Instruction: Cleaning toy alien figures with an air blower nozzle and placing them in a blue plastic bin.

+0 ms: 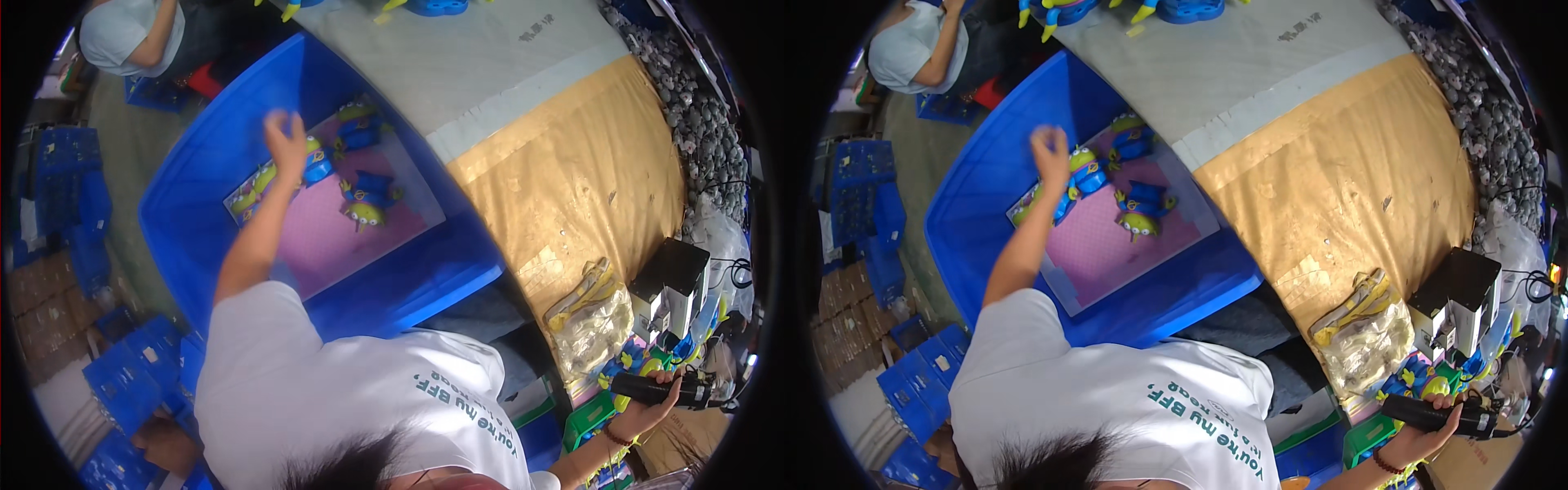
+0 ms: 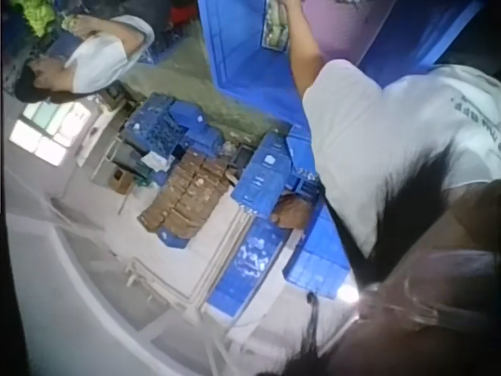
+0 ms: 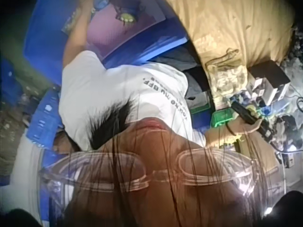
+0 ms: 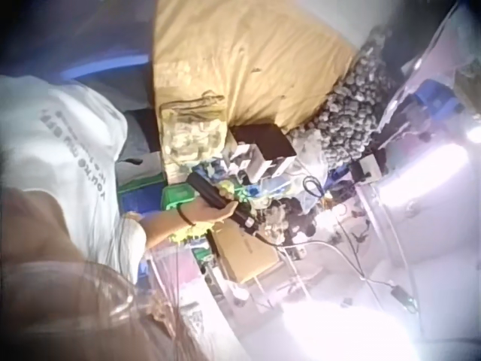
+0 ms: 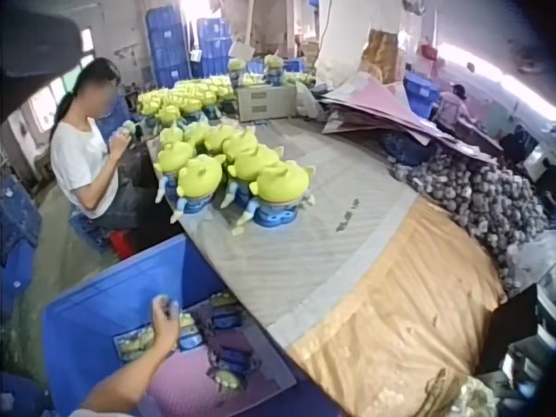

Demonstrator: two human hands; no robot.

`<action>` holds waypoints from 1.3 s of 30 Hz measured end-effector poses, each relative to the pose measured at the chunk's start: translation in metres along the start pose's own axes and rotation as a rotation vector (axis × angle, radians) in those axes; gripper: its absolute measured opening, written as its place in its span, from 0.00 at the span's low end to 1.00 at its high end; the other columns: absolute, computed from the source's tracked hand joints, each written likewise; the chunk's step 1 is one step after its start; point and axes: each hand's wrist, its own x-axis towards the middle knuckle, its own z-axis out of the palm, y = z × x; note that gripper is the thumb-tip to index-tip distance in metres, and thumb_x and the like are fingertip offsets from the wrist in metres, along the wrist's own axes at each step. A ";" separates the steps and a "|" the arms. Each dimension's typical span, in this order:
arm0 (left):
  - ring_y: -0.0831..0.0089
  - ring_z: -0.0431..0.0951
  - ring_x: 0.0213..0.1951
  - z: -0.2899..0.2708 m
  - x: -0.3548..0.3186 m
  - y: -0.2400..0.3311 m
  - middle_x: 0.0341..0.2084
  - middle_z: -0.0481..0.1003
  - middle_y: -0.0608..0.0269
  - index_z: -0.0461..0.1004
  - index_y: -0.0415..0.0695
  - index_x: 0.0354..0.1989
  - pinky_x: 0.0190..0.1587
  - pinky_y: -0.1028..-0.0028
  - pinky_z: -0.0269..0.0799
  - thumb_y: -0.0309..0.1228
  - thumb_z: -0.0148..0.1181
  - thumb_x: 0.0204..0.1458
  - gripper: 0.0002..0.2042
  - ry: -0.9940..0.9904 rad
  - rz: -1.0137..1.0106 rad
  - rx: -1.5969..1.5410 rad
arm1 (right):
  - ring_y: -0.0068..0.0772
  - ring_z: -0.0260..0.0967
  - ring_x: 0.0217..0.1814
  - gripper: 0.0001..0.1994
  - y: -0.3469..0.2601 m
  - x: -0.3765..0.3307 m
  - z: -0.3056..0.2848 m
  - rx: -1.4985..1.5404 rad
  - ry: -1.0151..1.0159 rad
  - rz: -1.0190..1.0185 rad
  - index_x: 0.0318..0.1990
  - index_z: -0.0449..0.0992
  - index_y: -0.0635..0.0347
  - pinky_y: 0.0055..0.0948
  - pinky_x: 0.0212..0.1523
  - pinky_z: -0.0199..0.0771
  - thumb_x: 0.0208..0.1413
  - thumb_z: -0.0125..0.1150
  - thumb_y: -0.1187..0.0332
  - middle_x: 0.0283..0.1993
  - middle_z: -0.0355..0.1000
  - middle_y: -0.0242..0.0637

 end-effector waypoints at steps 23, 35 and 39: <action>0.54 0.62 0.59 -0.018 -0.153 0.109 0.55 0.61 0.47 0.57 0.41 0.61 0.61 0.62 0.58 0.35 0.75 0.35 0.43 -0.505 -0.211 0.020 | 0.23 0.59 0.36 0.15 0.018 0.002 -0.019 0.093 -0.084 0.005 0.54 0.60 0.60 0.28 0.44 0.64 0.63 0.52 0.67 0.34 0.61 0.31; 0.51 0.70 0.52 -0.020 -0.162 0.438 0.54 0.65 0.48 0.74 0.49 0.47 0.57 0.56 0.65 0.34 0.71 0.40 0.23 -0.658 0.604 -0.917 | 0.27 0.62 0.35 0.15 -0.026 0.048 -0.044 0.199 -0.269 -0.437 0.50 0.65 0.63 0.33 0.42 0.65 0.56 0.56 0.74 0.34 0.64 0.34; 0.55 0.67 0.52 0.024 -0.239 0.516 0.52 0.66 0.58 0.80 0.59 0.45 0.54 0.59 0.65 0.32 0.73 0.36 0.22 -0.649 0.835 -1.012 | 0.30 0.66 0.27 0.13 -0.044 0.086 -0.026 0.053 -0.196 -0.651 0.43 0.67 0.65 0.34 0.34 0.71 0.51 0.61 0.79 0.27 0.67 0.37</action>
